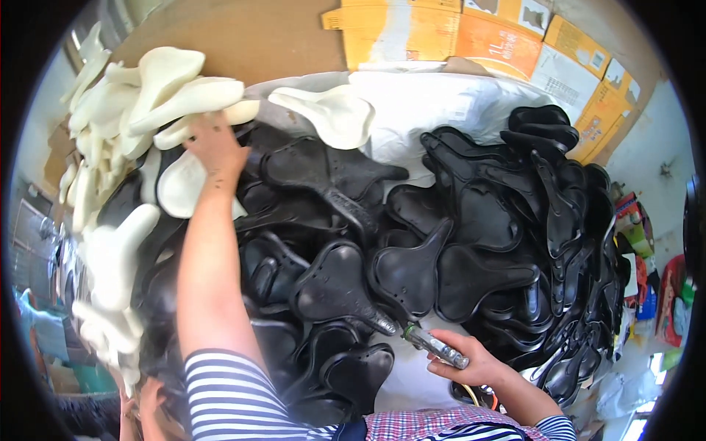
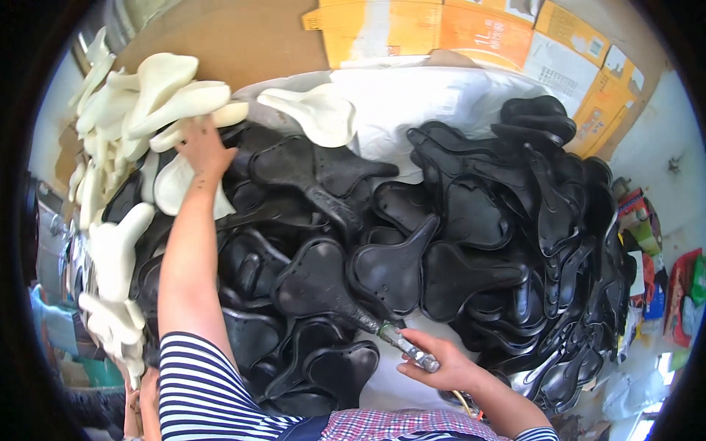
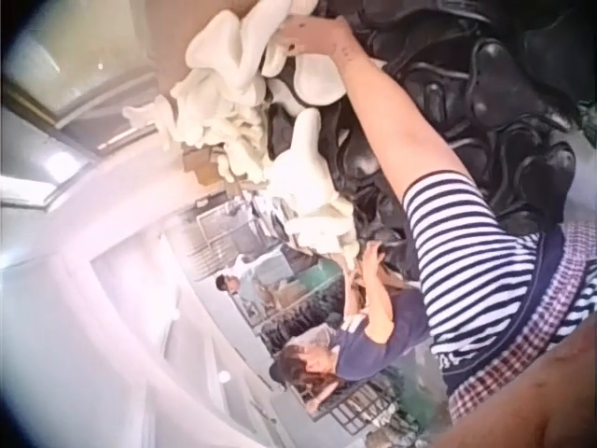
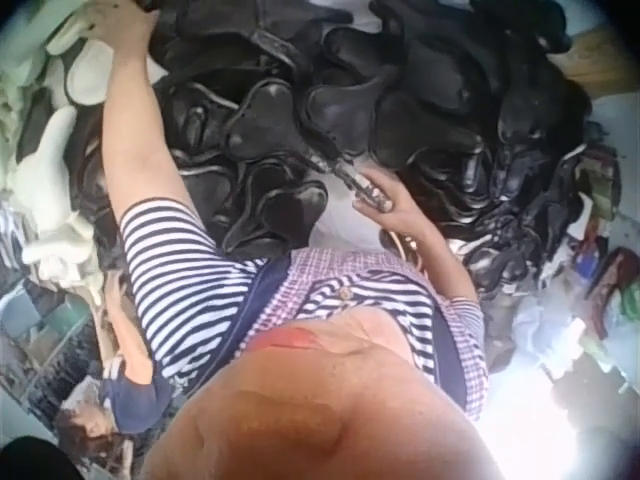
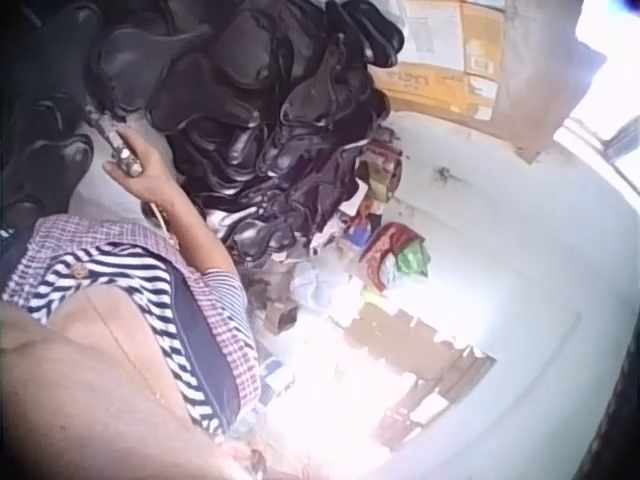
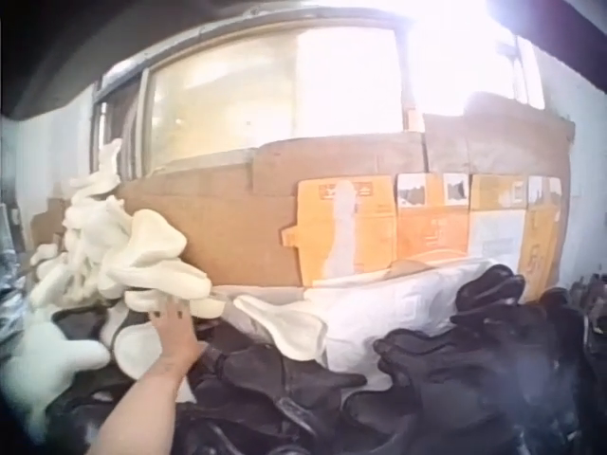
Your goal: Sorting and blowing dust off bicycle saddle shells in a factory manufacturing setting.
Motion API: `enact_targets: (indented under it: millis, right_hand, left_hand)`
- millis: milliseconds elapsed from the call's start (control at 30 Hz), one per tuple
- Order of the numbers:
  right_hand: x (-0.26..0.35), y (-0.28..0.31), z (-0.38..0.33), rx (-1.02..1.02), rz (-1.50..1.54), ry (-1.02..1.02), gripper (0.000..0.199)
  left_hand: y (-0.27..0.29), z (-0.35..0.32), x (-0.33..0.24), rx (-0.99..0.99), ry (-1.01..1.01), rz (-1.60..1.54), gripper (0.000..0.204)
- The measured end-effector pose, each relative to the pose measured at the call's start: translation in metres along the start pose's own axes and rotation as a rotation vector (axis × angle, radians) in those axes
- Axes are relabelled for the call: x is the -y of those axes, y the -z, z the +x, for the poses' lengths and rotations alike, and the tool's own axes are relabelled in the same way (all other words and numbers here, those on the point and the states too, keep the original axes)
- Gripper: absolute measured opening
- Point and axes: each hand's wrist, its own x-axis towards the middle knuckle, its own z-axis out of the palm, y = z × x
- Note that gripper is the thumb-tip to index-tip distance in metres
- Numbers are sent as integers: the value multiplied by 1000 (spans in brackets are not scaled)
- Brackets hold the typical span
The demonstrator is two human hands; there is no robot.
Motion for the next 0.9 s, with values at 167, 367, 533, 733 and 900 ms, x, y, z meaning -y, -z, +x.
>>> enact_targets:
  millis: [167, 367, 533, 733, 900]
  right_hand:
    - [-13, 18, 13, -145, -25, 14, 55]
    - [-7, 13, 33, -90, 24, -75, 54]
    - [-17, -3, 41, -13, -3, -83, 55]
    - [-10, -19, 44, 55, -17, 3, 61]
    - [-2, -25, 47, 59, -58, -27, 60]
  left_hand:
    - [-15, 34, 21, 194, 311, 47, 74]
    - [-54, 30, 113, -120, 250, 59, 32]
    - [-86, -8, 205, -78, 296, 212, 27]
    - [-95, -12, 377, -284, 407, 82, 31]
    - [-96, -48, 420, -136, 840, -353, 34]
